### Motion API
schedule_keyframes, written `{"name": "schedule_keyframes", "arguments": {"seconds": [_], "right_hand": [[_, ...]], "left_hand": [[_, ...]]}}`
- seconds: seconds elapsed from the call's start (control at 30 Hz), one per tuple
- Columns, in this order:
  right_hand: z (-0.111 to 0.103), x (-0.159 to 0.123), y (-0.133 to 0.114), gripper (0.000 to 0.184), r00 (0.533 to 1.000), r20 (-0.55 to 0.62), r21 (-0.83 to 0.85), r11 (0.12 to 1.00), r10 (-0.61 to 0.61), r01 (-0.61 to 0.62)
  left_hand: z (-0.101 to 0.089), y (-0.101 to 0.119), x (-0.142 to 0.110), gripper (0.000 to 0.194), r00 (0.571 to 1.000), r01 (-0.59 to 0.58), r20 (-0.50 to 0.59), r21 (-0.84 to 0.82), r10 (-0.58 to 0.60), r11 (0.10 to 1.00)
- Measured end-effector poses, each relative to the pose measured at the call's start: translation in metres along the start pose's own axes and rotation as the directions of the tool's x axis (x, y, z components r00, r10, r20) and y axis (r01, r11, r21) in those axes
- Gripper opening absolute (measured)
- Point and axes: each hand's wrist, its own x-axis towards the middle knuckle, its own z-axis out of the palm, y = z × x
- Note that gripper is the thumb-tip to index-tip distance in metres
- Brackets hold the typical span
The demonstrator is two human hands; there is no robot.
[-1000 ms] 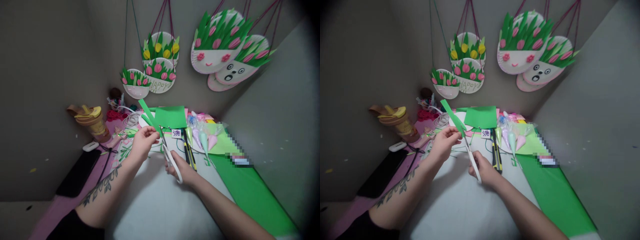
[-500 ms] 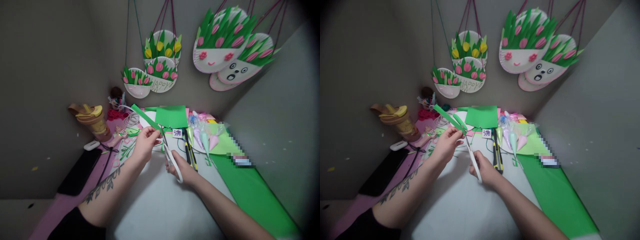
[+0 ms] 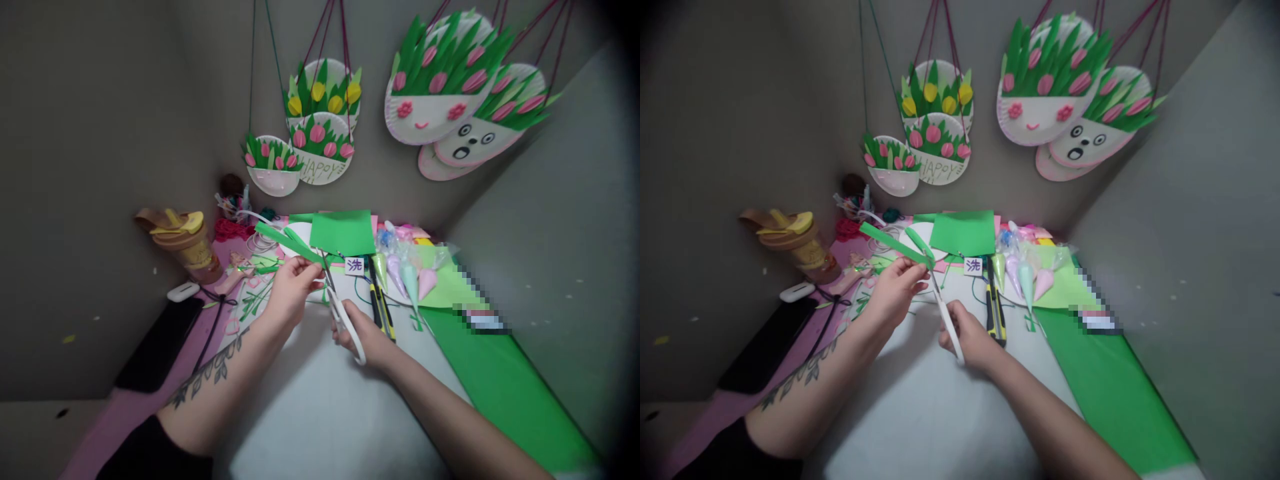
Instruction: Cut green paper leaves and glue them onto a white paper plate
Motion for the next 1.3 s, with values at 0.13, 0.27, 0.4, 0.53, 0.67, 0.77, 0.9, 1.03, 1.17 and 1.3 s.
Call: {"name": "schedule_keyframes", "arguments": {"seconds": [0.13,0.27,0.4,0.53,0.67,0.77,0.9,1.03,1.17,1.3], "right_hand": [[-0.0001,0.0009,0.0003,0.027,1.0,-0.002,0.003,1.0,-0.005,0.005],[0.0001,0.0009,-0.0002,0.026,1.0,-0.01,-0.003,1.0,-0.012,0.012],[-0.0002,0.0005,-0.0007,0.025,1.0,-0.01,0.002,1.0,-0.003,0.003],[-0.0011,-0.0001,-0.0024,0.025,1.0,-0.007,-0.003,1.0,0.001,-0.001],[-0.0014,0.0002,-0.0034,0.025,1.0,-0.006,0.007,1.0,0.002,-0.002],[-0.0011,0.0006,-0.003,0.025,1.0,-0.012,0.009,1.0,-0.001,0.002],[-0.0008,0.0004,-0.004,0.024,1.0,-0.017,-0.004,1.0,0.0,0.0],[-0.0011,-0.0001,-0.0057,0.025,1.0,-0.023,-0.011,1.0,0.014,-0.014],[-0.0014,-0.0004,-0.0064,0.026,1.0,-0.016,-0.008,1.0,0.022,-0.022],[-0.0009,-0.0005,-0.0057,0.026,1.0,-0.017,0.013,1.0,0.02,-0.02]], "left_hand": [[0.0001,-0.0011,0.001,0.015,1.0,0.004,0.001,0.003,-0.004,1.0],[-0.001,-0.0025,0.0026,0.015,1.0,-0.01,-0.008,-0.004,0.01,1.0],[-0.0021,-0.0032,0.0031,0.016,1.0,-0.026,-0.002,0.007,0.026,1.0],[-0.002,-0.004,0.0025,0.016,0.999,-0.042,0.005,0.029,0.042,0.999],[-0.0013,-0.004,0.0023,0.016,0.999,-0.044,0.009,0.045,0.044,0.998],[-0.0013,-0.0035,0.0026,0.015,0.999,-0.04,0.003,0.05,0.039,0.998],[-0.0018,-0.0031,0.003,0.015,0.999,-0.046,0.005,0.06,0.046,0.997],[-0.0024,-0.0027,0.0029,0.015,0.998,-0.057,0.017,0.074,0.056,0.996],[-0.0029,-0.0022,0.003,0.014,0.997,-0.068,0.028,0.075,0.067,0.995],[-0.0036,-0.0017,0.0041,0.014,0.998,-0.065,0.013,0.079,0.064,0.995]]}}
